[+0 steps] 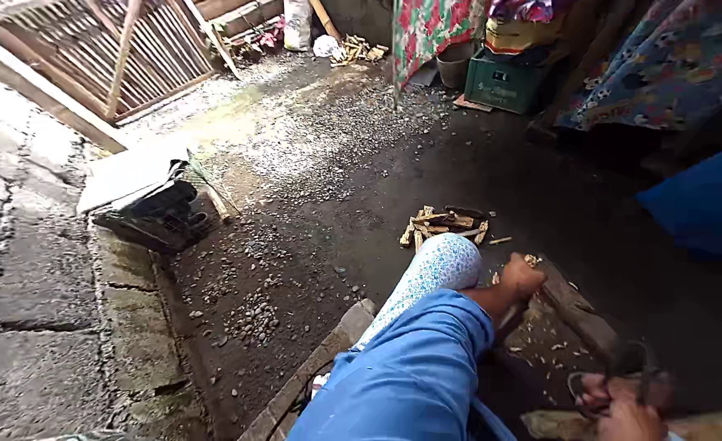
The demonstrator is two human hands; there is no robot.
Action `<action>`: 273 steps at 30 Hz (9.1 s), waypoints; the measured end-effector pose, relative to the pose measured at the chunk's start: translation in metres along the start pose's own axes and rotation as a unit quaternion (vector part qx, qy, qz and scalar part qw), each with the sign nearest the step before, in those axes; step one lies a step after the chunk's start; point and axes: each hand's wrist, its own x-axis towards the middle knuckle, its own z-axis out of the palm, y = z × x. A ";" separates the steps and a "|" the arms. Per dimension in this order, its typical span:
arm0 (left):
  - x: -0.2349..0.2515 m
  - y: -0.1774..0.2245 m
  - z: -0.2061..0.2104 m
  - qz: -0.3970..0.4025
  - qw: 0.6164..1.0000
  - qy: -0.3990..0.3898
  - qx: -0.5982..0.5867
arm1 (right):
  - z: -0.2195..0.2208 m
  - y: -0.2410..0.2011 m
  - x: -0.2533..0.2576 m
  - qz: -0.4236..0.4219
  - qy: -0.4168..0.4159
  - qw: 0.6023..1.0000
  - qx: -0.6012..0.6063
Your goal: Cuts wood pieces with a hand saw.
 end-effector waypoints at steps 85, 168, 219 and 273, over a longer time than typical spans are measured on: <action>0.060 0.019 0.034 0.237 0.923 0.016 -0.302 | -0.001 -0.037 -0.061 0.083 -0.033 0.996 -0.030; 0.090 0.009 0.037 0.240 0.925 0.169 -0.240 | 0.028 -0.029 -0.087 0.134 -0.086 0.984 -0.074; 0.062 0.019 0.056 0.372 0.909 0.022 -0.188 | 0.047 -0.031 -0.005 0.086 -0.047 0.995 -0.019; 0.091 0.003 0.035 0.291 0.931 0.126 -0.182 | 0.069 -0.039 0.000 0.117 -0.076 0.989 -0.041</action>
